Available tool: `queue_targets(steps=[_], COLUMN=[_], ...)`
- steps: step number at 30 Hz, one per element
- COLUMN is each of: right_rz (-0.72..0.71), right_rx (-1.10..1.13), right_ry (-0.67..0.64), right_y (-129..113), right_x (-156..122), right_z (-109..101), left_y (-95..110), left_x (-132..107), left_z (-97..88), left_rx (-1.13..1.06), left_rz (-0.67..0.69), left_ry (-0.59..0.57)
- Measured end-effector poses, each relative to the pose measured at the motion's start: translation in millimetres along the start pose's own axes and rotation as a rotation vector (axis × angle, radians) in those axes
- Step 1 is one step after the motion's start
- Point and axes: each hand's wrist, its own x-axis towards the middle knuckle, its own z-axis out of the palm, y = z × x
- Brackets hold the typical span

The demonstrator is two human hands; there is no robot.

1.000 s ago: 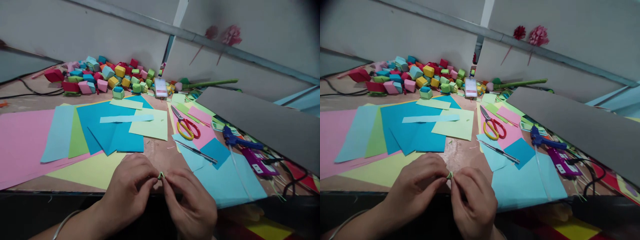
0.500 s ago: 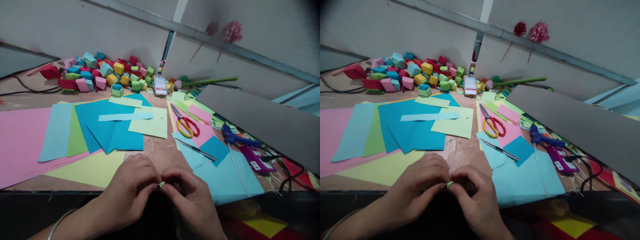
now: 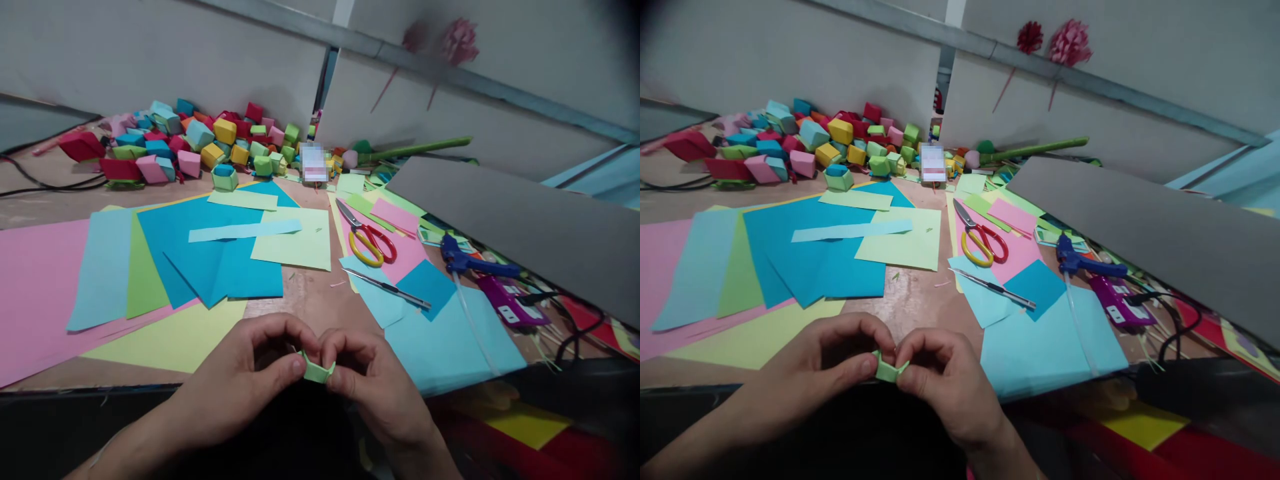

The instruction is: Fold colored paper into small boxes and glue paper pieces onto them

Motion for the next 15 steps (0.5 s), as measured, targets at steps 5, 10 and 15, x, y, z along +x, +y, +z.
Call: queue_targets(steps=[5, 10, 15], right_rz=[-0.057, -0.071, -0.077], right_rx=[0.063, 0.088, 0.033], right_ry=[0.033, 0.108, 0.042], right_y=[5.7, 3.0, 3.2], right_x=[-0.2, 4.3, 5.0], right_z=[1.5, 3.5, 4.8], left_y=[-4.2, -7.1, -5.5], left_x=[1.7, -0.5, -0.2], left_z=[2.9, 2.4, 5.3], left_rx=[-0.03, -0.045, 0.077], left_rz=[-0.001, -0.007, 0.059], left_ry=[0.038, 0.16, 0.289])
